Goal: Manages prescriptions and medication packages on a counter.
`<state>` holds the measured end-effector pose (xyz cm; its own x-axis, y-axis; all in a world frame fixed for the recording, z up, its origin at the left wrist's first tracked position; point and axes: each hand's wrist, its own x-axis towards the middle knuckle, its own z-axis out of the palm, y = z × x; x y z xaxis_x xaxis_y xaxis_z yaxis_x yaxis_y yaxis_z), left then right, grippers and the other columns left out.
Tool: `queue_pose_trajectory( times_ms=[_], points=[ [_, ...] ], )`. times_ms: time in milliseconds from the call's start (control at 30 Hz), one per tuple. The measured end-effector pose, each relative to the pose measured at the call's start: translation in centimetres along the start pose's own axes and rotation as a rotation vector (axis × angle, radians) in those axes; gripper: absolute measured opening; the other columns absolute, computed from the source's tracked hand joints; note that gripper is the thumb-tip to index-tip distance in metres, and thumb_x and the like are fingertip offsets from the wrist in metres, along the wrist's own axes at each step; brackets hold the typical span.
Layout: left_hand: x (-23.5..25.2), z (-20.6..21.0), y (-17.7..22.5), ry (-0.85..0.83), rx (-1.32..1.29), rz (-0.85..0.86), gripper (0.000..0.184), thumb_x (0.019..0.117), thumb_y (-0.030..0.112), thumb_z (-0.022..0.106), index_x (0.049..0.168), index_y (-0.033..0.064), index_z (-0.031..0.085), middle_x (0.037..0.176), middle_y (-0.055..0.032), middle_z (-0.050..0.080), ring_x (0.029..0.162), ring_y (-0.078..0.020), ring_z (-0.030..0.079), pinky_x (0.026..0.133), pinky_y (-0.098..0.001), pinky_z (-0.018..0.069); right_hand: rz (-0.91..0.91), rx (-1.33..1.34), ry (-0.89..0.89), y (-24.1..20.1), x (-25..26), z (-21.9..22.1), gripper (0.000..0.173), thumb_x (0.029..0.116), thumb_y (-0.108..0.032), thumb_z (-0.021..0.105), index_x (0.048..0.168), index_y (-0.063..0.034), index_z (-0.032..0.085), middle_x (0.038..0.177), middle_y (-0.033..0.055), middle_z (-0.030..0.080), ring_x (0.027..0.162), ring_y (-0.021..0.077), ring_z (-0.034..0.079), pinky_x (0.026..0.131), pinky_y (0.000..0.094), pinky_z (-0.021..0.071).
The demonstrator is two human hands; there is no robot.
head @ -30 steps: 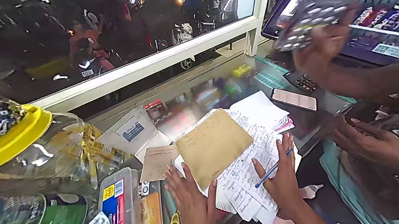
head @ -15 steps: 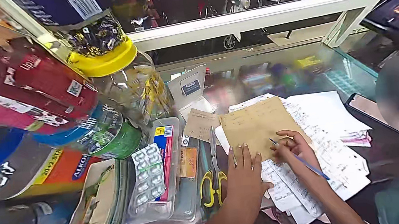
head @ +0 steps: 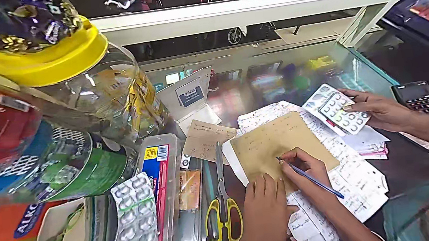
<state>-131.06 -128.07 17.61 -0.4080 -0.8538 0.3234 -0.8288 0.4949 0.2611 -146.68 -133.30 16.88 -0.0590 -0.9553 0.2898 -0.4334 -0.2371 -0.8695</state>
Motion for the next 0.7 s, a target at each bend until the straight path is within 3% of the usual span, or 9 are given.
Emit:
queue_pose_trajectory(
  times_ms=[67,100,133,233,300,433,700],
  points=[
    [0.2,0.4,-0.1,0.065,-0.003,0.001,0.035,0.0884,0.040,0.069,0.105,0.0106,0.080,0.095,-0.0091,0.072,0.084,-0.0250,0.071,0.064,-0.0372,0.0565,0.001,-0.012,0.015,0.4,-0.5,0.1,0.009,0.0811,-0.016,0.067,0.086,-0.0085,0.069,0.071,-0.0086,0.064,0.060,-0.0062,0.057,0.054,0.0105,0.0475],
    [0.4,0.7,-0.3,0.094,-0.010,-0.008,0.028,0.0856,0.031,0.074,0.101,0.0088,0.079,0.093,-0.0089,0.072,0.083,-0.0244,0.072,0.064,-0.0361,0.0571,-0.007,-0.027,0.022,0.6,-0.7,0.1,0.009,0.0809,-0.017,0.068,0.083,-0.0079,0.070,0.071,-0.0076,0.064,0.059,-0.0065,0.056,0.054,0.0101,0.0466],
    [0.5,1.0,-0.5,0.112,-0.011,-0.020,0.026,0.0833,0.026,0.076,0.101,0.0072,0.079,0.096,-0.0101,0.073,0.088,-0.0253,0.072,0.068,-0.0364,0.0584,-0.015,-0.047,0.022,0.7,-0.8,0.2,0.009,0.0807,-0.017,0.067,0.081,-0.0079,0.069,0.070,-0.0071,0.063,0.059,-0.0069,0.055,0.053,0.0096,0.0455],
    [0.5,1.6,-1.0,0.060,0.013,-0.065,0.044,0.0865,0.030,0.074,0.122,0.0039,0.074,0.135,-0.0125,0.067,0.125,-0.0291,0.064,0.099,-0.0431,0.0548,-0.018,-0.083,-0.006,0.7,-0.7,0.1,0.011,0.0799,-0.017,0.067,0.083,-0.0075,0.068,0.072,-0.0057,0.063,0.061,-0.0060,0.057,0.055,0.0103,0.0470],
    [0.6,1.8,-1.2,-0.005,-0.017,-0.090,0.050,0.0895,0.032,0.071,0.129,0.0012,0.069,0.143,-0.0136,0.062,0.134,-0.0310,0.058,0.106,-0.0467,0.0503,-0.044,-0.104,-0.016,0.9,-0.5,0.1,0.014,0.0783,-0.018,0.067,0.084,-0.0054,0.069,0.074,-0.0039,0.063,0.062,-0.0057,0.056,0.055,0.0096,0.0466],
    [0.6,1.9,-1.2,-0.010,-0.012,-0.093,0.052,0.0889,0.035,0.071,0.129,0.0021,0.070,0.142,-0.0132,0.063,0.133,-0.0303,0.059,0.105,-0.0465,0.0508,-0.062,-0.097,-0.007,1.3,-0.6,0.4,0.009,0.0768,-0.016,0.068,0.076,-0.0075,0.067,0.070,-0.0058,0.059,0.059,-0.0083,0.052,0.053,0.0065,0.0421],
    [0.4,2.2,-1.3,0.026,-0.018,-0.085,0.053,0.0880,0.035,0.071,0.129,0.0018,0.069,0.141,-0.0130,0.063,0.132,-0.0311,0.060,0.104,-0.0470,0.0513,-0.073,-0.085,-0.026,1.4,-0.7,0.4,0.008,0.0782,-0.014,0.067,0.078,-0.0062,0.069,0.072,-0.0040,0.061,0.062,-0.0077,0.053,0.055,0.0067,0.0432]
  ],
)
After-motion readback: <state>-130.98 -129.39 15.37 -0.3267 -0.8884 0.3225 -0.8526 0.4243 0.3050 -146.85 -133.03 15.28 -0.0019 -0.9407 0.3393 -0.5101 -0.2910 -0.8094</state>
